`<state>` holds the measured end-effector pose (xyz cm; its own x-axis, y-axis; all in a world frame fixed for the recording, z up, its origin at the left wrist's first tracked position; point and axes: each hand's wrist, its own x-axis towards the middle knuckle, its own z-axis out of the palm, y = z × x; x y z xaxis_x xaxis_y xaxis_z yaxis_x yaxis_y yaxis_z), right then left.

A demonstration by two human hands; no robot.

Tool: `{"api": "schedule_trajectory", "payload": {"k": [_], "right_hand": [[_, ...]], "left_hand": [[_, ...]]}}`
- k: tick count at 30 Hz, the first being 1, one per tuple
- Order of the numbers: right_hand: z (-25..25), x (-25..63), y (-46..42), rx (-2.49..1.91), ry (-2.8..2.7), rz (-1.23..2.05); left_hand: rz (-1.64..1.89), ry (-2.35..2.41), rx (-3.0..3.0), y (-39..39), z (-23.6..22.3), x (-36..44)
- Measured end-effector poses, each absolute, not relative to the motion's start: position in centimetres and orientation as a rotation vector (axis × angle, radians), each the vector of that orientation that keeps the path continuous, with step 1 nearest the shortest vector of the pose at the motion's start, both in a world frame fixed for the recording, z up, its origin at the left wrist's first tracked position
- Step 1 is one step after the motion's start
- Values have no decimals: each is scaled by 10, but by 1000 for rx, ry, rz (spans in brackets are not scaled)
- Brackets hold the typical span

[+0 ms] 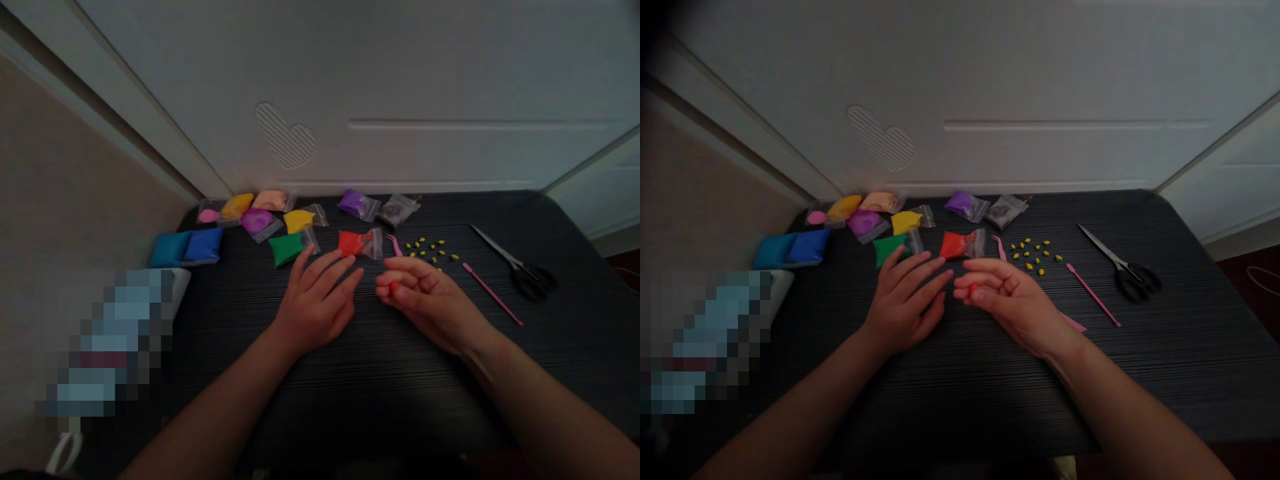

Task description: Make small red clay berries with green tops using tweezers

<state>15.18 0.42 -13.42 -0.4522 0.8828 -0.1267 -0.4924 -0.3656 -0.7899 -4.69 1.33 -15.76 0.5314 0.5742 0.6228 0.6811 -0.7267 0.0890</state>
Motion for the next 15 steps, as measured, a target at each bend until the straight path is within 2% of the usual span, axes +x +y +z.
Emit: {"api": "schedule_trajectory", "payload": {"k": [15], "right_hand": [[-132,156,2,-690,-921,1889]], "left_hand": [[-1065,-1053,-2620,13,-160,-47]]}}
